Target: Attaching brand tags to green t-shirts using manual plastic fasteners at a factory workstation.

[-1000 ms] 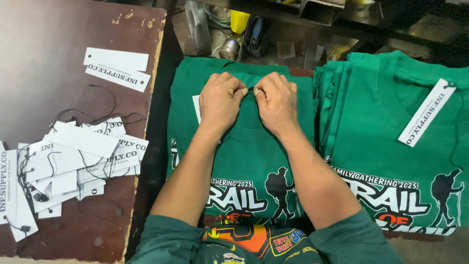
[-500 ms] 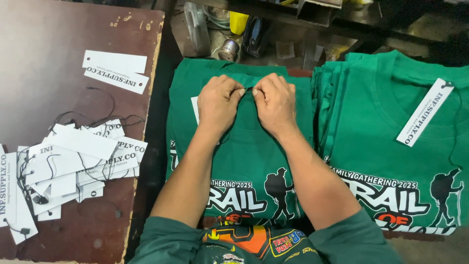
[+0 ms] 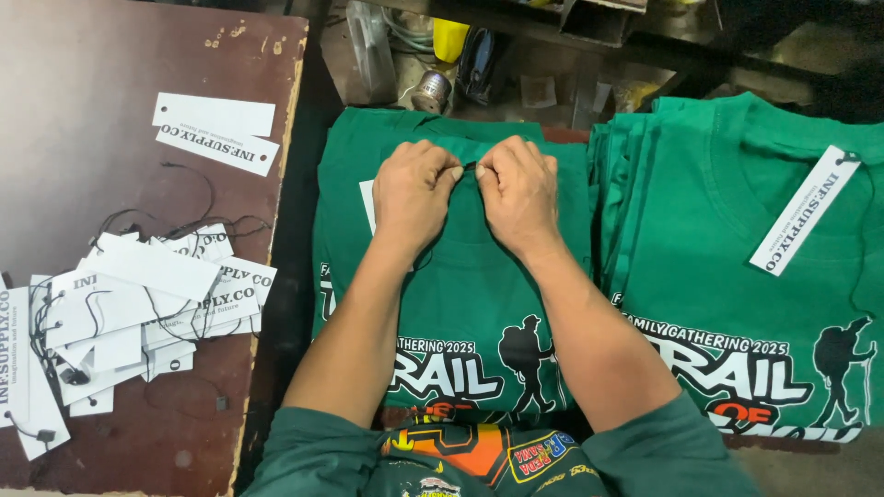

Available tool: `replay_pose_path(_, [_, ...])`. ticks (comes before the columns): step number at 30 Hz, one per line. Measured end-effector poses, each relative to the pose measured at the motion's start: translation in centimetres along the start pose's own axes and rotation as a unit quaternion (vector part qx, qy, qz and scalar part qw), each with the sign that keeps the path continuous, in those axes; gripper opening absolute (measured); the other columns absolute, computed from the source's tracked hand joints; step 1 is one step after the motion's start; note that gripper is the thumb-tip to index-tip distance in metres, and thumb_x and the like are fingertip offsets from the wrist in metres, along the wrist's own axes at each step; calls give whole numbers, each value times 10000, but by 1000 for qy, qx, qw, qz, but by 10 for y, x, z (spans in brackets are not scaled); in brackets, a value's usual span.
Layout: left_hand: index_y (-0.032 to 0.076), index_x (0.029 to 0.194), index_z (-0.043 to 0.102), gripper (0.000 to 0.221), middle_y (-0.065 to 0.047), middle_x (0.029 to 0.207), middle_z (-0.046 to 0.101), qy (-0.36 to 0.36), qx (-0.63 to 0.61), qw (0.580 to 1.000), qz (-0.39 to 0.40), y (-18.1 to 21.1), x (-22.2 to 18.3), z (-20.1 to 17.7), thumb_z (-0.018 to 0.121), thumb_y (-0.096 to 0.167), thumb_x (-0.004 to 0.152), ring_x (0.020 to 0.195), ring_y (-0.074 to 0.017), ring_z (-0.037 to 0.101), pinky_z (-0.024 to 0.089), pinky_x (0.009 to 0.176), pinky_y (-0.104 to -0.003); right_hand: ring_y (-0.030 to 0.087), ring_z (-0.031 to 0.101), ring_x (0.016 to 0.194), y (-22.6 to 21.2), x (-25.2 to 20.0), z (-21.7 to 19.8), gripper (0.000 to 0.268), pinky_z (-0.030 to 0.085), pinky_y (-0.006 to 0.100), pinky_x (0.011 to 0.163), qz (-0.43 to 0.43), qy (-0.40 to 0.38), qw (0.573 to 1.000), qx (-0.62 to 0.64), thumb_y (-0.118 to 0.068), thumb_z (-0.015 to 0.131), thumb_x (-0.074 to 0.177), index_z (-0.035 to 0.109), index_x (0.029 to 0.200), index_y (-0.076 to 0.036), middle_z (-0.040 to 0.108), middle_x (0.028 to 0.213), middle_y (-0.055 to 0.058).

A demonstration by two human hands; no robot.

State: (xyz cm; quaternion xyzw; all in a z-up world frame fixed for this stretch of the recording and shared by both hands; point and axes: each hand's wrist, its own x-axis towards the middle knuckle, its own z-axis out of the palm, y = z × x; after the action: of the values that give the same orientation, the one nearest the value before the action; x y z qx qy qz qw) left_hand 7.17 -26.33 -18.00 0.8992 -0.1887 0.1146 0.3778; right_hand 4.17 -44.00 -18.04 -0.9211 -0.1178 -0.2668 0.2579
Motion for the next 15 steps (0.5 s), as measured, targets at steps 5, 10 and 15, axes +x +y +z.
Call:
replay_pose_path(5, [183,878,711,79,33,803,618,3,0,1000,2,1,0,0,729,233,936,938,-199,637,510,824,-376,262,600,878,1,-1,1,120,430,411,798,2,-2,1000,-4,-191,707,926,607,864,-168,540,871,4])
replay_pose_path(10, [197,868,710,80,38,797,612,-1,6,1000,-4,2,0,-1,730,242,930,949,-194,635,507,830,-377,262,598,879,0,0,1,118,431,410,803,1,0,1000,-4,-181,705,925,606,862,-163,537,871,6])
replay_pose_path(15, [192,857,711,98,38,792,613,3,12,1000,-9,1,1,2,726,251,934,941,-191,635,506,821,-377,263,599,880,0,0,0,121,435,413,804,-3,0,1000,-6,-180,712,919,606,863,-161,535,866,9])
